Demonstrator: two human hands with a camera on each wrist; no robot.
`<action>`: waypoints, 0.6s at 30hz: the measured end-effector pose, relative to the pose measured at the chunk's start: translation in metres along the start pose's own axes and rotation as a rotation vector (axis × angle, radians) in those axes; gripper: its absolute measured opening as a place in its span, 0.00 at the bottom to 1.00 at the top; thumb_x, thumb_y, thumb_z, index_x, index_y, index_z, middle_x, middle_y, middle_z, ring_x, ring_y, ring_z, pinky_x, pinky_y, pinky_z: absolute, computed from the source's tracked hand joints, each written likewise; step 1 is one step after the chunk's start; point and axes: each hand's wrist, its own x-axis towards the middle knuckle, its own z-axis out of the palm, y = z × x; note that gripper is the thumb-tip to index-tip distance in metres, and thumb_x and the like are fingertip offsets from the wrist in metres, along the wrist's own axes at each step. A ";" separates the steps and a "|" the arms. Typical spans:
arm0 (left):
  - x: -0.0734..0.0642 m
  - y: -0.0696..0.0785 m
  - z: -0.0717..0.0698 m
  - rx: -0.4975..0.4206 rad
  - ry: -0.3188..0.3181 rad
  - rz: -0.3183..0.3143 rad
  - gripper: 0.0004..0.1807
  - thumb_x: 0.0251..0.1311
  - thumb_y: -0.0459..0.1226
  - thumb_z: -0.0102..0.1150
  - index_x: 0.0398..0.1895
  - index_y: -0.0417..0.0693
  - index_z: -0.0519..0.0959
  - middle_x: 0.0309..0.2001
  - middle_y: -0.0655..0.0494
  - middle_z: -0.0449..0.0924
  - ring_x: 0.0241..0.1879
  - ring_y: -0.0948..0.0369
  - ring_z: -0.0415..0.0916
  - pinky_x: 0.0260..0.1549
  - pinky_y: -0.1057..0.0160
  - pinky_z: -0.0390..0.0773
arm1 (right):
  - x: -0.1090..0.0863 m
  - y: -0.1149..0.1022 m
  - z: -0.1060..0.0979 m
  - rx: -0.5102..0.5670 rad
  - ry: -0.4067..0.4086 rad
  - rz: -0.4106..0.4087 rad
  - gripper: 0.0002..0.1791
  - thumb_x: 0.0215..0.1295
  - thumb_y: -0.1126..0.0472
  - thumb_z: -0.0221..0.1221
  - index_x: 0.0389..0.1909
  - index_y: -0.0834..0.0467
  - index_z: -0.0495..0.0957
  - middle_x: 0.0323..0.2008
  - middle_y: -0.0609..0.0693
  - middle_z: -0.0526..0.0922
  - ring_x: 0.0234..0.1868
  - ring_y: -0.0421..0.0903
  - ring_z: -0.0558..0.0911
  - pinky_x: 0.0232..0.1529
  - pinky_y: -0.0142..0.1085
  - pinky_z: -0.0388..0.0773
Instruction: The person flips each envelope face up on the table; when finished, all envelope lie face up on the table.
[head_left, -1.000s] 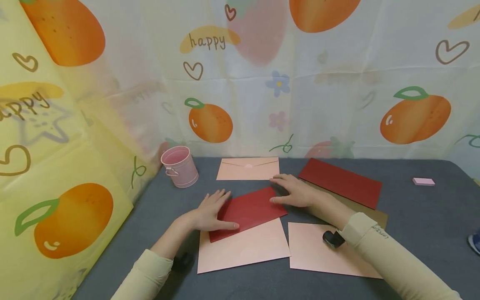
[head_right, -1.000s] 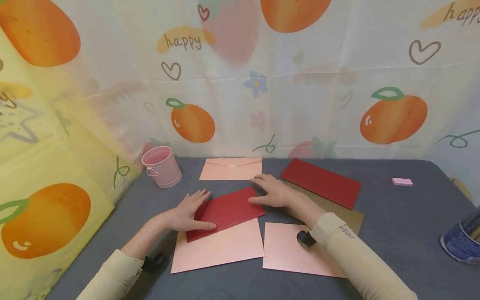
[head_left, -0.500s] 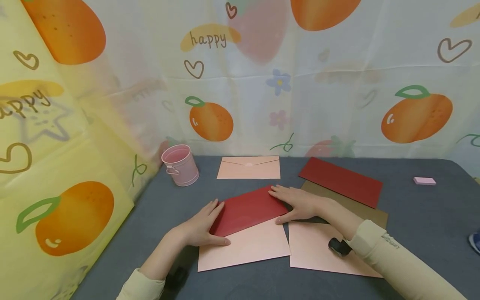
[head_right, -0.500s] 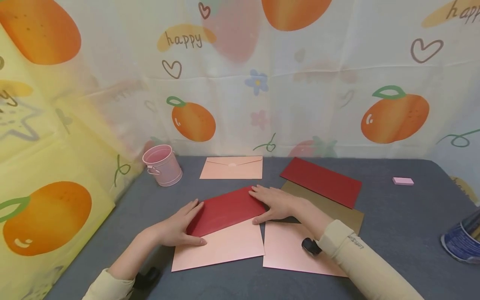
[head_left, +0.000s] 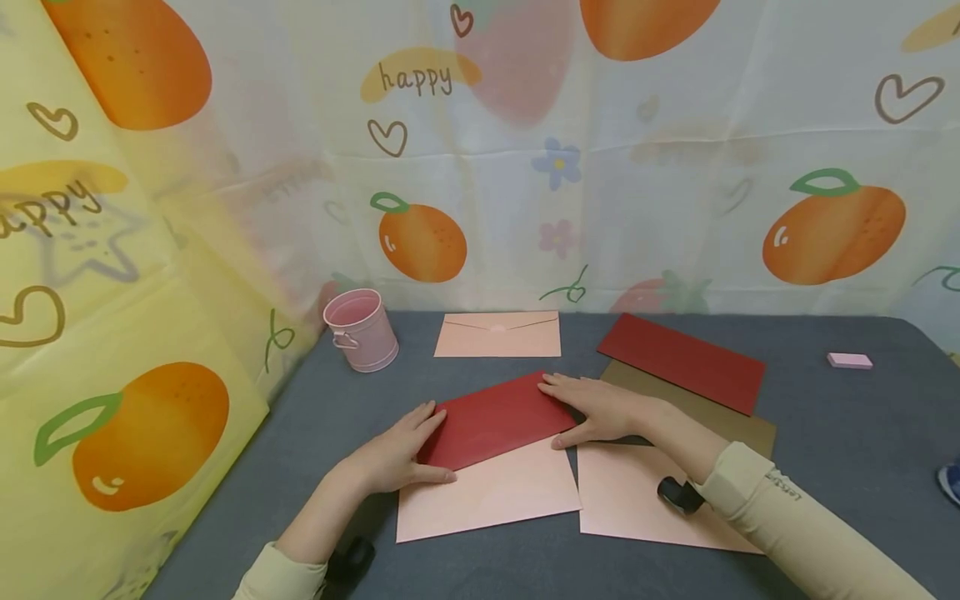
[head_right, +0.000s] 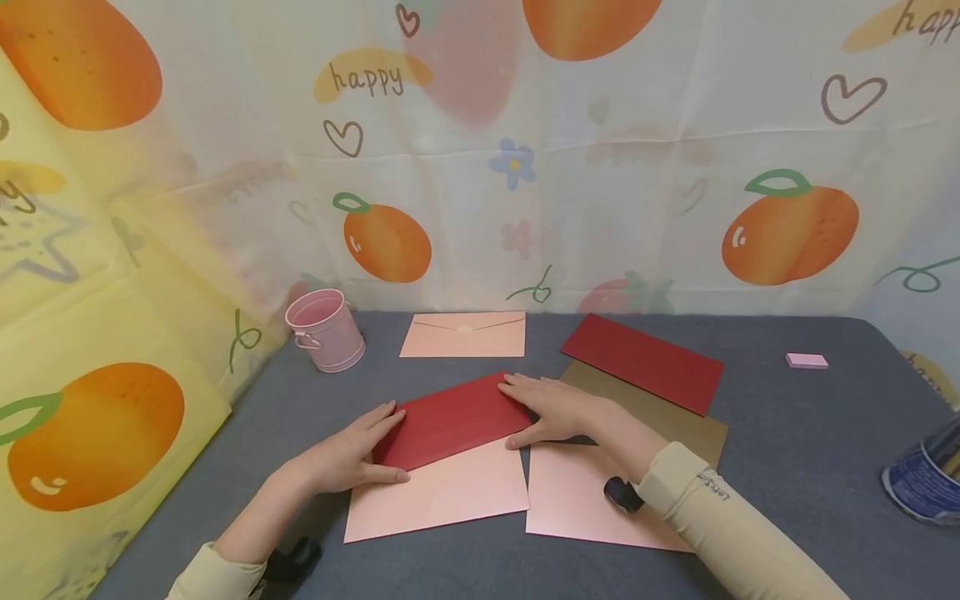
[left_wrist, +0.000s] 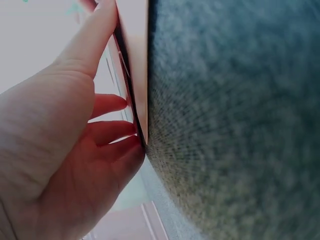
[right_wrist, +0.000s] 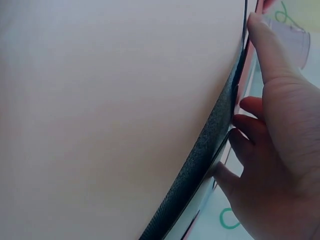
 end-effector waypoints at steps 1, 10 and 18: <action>0.000 0.000 0.000 0.011 -0.001 -0.001 0.54 0.50 0.59 0.68 0.75 0.43 0.57 0.75 0.41 0.49 0.73 0.45 0.48 0.62 0.42 0.64 | 0.000 0.000 0.000 0.001 0.002 -0.001 0.50 0.61 0.36 0.61 0.76 0.57 0.52 0.76 0.56 0.48 0.75 0.58 0.50 0.70 0.56 0.50; 0.001 -0.004 -0.006 0.047 0.008 0.034 0.51 0.50 0.63 0.66 0.71 0.44 0.65 0.73 0.40 0.55 0.71 0.44 0.54 0.62 0.42 0.64 | -0.001 0.000 0.000 -0.003 0.034 -0.033 0.49 0.61 0.37 0.61 0.76 0.58 0.53 0.76 0.57 0.50 0.75 0.56 0.51 0.69 0.55 0.53; 0.000 -0.012 -0.013 0.045 0.092 0.183 0.38 0.53 0.63 0.63 0.63 0.51 0.77 0.63 0.46 0.73 0.64 0.49 0.69 0.58 0.48 0.71 | -0.002 -0.002 -0.001 -0.116 0.182 -0.146 0.31 0.66 0.49 0.61 0.66 0.57 0.71 0.66 0.57 0.70 0.67 0.56 0.68 0.63 0.52 0.67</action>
